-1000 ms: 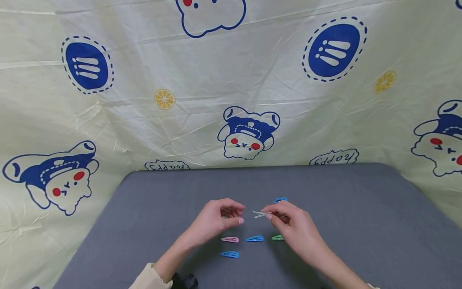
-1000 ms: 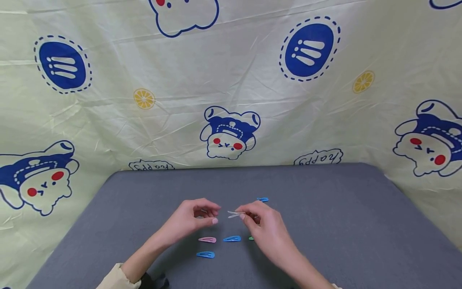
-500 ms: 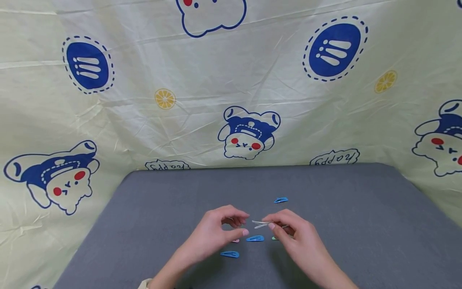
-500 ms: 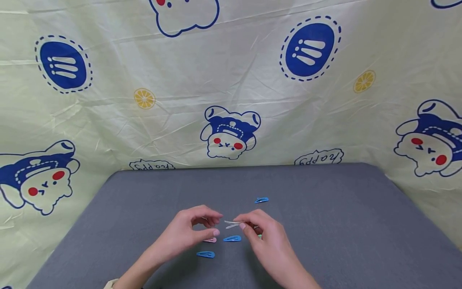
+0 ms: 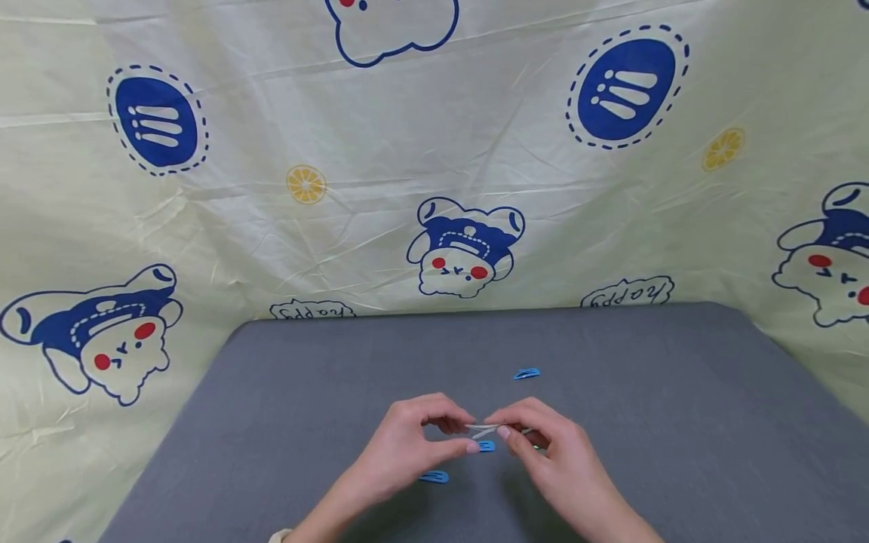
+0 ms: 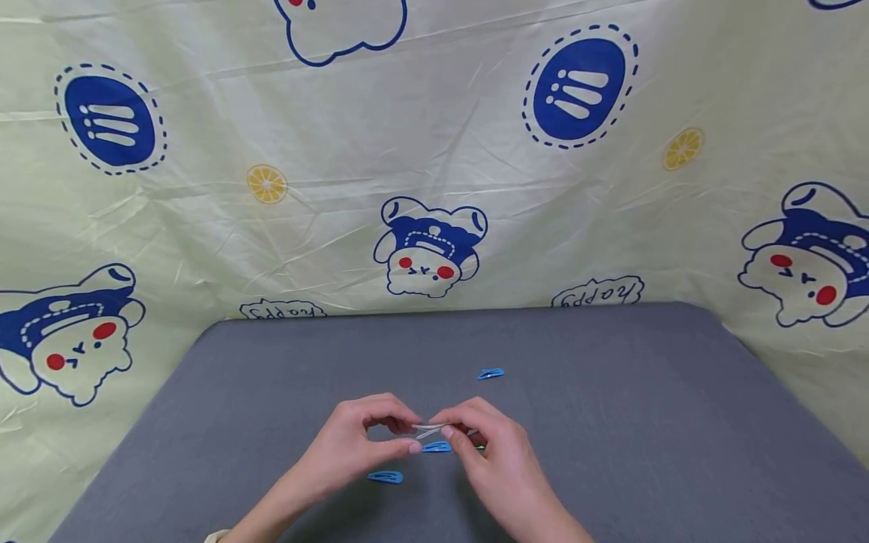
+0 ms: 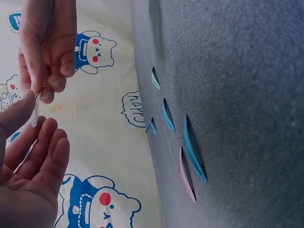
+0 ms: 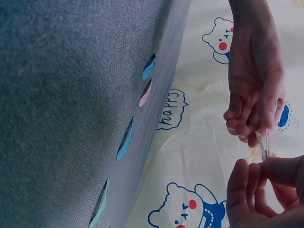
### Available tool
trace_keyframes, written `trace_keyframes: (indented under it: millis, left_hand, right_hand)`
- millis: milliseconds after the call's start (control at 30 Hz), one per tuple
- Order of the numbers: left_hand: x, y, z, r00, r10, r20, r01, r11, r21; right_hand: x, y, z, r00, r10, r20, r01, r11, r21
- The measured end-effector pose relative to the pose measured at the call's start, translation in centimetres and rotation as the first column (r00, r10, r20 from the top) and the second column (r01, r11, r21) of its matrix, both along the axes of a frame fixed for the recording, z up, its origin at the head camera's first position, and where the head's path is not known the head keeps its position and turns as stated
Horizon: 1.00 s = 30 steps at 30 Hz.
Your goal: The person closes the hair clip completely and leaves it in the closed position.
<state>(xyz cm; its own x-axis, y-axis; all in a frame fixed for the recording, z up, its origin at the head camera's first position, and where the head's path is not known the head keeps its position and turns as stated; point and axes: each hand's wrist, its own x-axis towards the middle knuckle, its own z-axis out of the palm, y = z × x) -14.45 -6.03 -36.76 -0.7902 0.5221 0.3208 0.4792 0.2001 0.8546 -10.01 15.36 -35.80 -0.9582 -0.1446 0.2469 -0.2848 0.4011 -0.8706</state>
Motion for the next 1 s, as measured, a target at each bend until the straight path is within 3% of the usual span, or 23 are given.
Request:
trace_keyframes:
  millis: [167,367,600,800,1000]
  left_hand:
    - [0.1,0.2,-0.1,0.999,-0.027,0.018,0.026,0.999,0.035]
    - [0.4,0.2,0.1,0.998,-0.038,0.044,0.035,0.998,0.060]
    - [0.5,0.2,0.1,0.999,-0.014,0.033,0.011,0.996,0.092]
    - [0.5,0.3,0.0,0.998,0.048,0.034,-0.052,0.992,0.118]
    - [0.5,0.5,-0.3,0.997,0.055,0.050,-0.061,0.992,0.112]
  right_hand:
    - [0.1,0.0,-0.1,0.998,0.058,-0.007,-0.058,0.997,-0.048]
    - [0.1,0.2,-0.2,0.998,0.063,-0.021,-0.064,0.997,-0.048]
    - [0.1,0.3,-0.3,0.997,0.074,-0.026,-0.075,0.996,-0.042]
    - [-0.1,0.5,-0.6,0.995,0.082,-0.053,-0.085,0.995,-0.045]
    - [-0.4,0.4,-1.3,0.995,0.090,-0.053,-0.097,0.983,-0.157]
